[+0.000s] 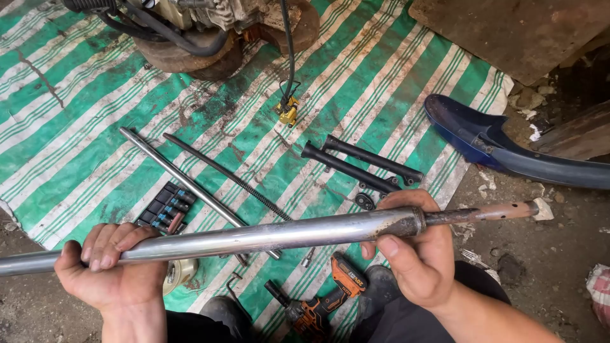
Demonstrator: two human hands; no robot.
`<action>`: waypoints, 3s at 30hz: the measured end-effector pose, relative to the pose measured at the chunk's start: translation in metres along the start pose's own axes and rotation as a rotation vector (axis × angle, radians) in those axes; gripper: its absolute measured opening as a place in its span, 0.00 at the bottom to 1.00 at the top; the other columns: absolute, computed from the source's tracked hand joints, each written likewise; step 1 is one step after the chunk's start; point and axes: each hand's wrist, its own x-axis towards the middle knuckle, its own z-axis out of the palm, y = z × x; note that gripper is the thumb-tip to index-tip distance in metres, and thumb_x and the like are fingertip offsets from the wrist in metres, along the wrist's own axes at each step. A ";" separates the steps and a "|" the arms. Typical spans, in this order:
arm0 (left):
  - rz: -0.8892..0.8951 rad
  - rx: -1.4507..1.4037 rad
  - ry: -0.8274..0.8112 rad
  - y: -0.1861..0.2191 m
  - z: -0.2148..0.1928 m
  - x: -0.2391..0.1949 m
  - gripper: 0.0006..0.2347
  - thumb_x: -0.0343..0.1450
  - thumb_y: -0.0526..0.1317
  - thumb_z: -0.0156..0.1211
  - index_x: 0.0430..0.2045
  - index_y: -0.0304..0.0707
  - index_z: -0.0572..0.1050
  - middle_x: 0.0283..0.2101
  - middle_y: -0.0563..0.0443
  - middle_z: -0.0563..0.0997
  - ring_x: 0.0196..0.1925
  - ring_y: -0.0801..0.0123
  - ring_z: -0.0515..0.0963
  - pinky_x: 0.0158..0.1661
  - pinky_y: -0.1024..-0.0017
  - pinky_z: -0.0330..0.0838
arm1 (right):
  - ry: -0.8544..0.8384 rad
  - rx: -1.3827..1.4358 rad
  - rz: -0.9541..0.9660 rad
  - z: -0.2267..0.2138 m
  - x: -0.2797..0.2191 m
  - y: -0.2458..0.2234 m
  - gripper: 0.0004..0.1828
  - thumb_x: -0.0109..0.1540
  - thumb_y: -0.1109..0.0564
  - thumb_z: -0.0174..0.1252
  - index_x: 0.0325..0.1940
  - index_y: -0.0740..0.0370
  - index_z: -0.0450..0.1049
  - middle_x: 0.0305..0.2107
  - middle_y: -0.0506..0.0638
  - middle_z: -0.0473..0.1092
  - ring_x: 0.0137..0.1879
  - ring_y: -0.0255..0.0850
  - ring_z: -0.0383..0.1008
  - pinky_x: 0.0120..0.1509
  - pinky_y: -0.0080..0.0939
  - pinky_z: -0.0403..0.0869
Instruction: The person sits on a striped tarp and handles various mechanical parts, including a long metal tube, threaded rods, and springs. They use a cordless impact wrench to work on the metal tube and then examine a smaller threaded component with a spring.
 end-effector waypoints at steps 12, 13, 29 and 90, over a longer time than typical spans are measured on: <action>0.017 -0.004 0.017 0.000 -0.002 0.000 0.11 0.71 0.43 0.62 0.18 0.47 0.69 0.16 0.65 0.66 0.22 0.80 0.69 0.39 0.78 0.70 | -0.007 0.161 0.004 -0.003 -0.002 0.007 0.28 0.69 0.46 0.63 0.61 0.72 0.66 0.38 0.59 0.72 0.32 0.50 0.80 0.40 0.46 0.79; 0.015 -0.004 0.014 0.001 -0.003 0.000 0.11 0.71 0.43 0.62 0.18 0.47 0.69 0.16 0.65 0.66 0.22 0.80 0.69 0.39 0.78 0.70 | -0.007 0.161 0.001 -0.004 -0.002 0.006 0.28 0.69 0.46 0.63 0.61 0.72 0.66 0.38 0.59 0.72 0.32 0.50 0.80 0.40 0.46 0.79; 0.050 0.021 0.011 0.006 -0.009 0.003 0.13 0.72 0.42 0.64 0.17 0.47 0.69 0.16 0.65 0.69 0.21 0.81 0.71 0.38 0.81 0.71 | -0.029 0.194 -0.005 -0.003 -0.001 0.013 0.32 0.73 0.38 0.64 0.61 0.71 0.67 0.39 0.60 0.72 0.33 0.48 0.79 0.40 0.45 0.79; 0.195 -0.097 0.260 -0.003 0.016 0.001 0.24 0.56 0.61 0.75 0.12 0.48 0.64 0.16 0.65 0.67 0.19 0.75 0.71 0.26 0.78 0.69 | -0.398 0.184 -0.040 -0.019 0.017 0.017 0.18 0.71 0.55 0.70 0.64 0.53 0.76 0.52 0.59 0.72 0.45 0.53 0.84 0.51 0.52 0.85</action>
